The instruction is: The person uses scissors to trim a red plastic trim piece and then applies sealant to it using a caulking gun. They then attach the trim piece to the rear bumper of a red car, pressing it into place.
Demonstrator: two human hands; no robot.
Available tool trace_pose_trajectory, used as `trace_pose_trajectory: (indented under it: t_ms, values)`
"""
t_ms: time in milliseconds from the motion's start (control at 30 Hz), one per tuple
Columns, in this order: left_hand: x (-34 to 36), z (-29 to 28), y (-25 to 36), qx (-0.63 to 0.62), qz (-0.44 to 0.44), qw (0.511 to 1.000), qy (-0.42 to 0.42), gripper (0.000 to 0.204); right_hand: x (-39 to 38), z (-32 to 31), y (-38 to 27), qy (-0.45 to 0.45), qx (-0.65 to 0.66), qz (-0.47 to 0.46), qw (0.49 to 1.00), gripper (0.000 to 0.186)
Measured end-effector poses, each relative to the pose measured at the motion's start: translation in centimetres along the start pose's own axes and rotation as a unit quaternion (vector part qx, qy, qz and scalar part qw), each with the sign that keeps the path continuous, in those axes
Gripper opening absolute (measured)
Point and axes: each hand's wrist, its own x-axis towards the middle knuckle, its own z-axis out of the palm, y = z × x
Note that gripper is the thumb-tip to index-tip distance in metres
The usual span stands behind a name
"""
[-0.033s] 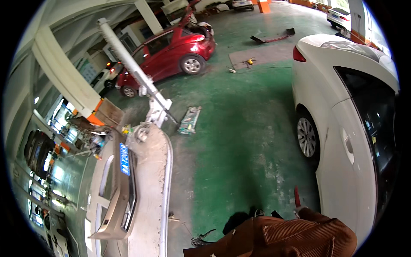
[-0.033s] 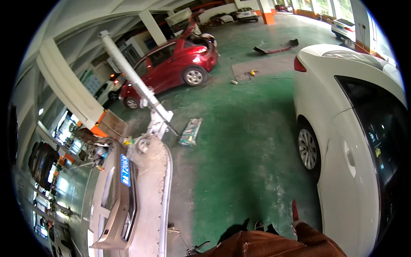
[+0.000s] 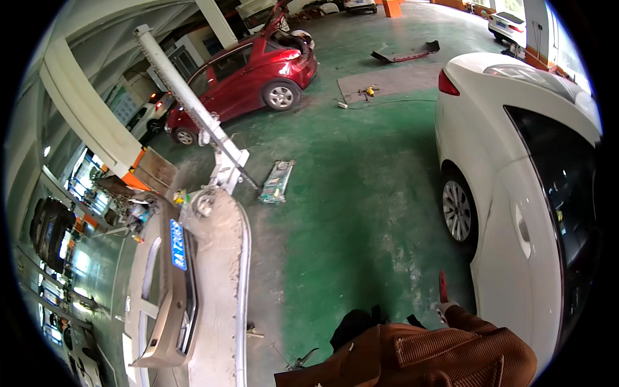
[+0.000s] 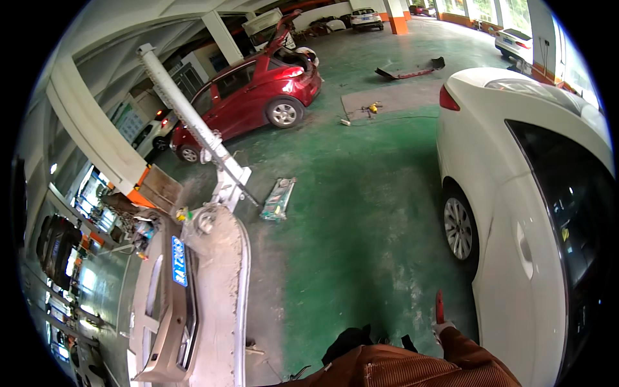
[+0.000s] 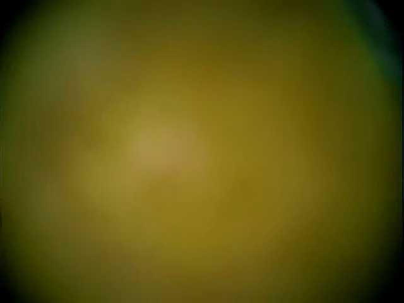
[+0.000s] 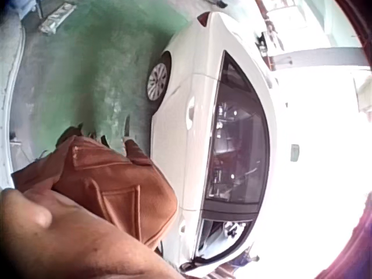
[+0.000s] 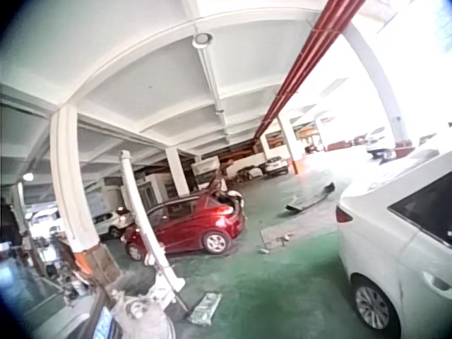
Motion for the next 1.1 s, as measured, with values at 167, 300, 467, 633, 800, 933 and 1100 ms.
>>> trace_pose_trajectory:
  t_ms: [167,300,467,633,800,933,1100]
  values:
    - [6.5,-3.3,9.2,-0.05,-0.074,0.996,-0.007,0.06,-2.5,6.7,-18.6,0.007,-0.165,-0.088,0.982,0.026]
    - [14.6,-6.3,19.9,-0.084,-0.067,0.994,0.006,0.056,3.1,7.9,-26.9,0.014,-0.246,-0.042,0.968,0.029]
    - [23.8,-17.0,36.1,-0.108,0.02,0.988,0.111,0.05,5.6,9.9,-42.3,0.034,-0.15,-0.025,0.988,0.029]
    - [27.4,-33.9,57.5,-0.165,0.094,0.953,0.235,0.065,11.4,10.1,-54.1,0.034,-0.047,0.0,0.998,0.041]
    - [27.0,-44.0,79.2,-0.203,0.233,0.914,0.264,0.063,25.0,9.5,-64.9,-0.028,0.08,-0.035,0.996,0.057]
    - [26.6,-46.3,91.6,-0.162,0.277,0.888,0.329,0.059,20.3,17.2,-82.9,-0.109,0.068,-0.189,0.974,0.089]
    - [27.3,-48.5,109.6,-0.115,0.352,0.876,0.311,0.049,17.8,19.4,-105.6,-0.202,-0.136,-0.319,0.916,0.054]
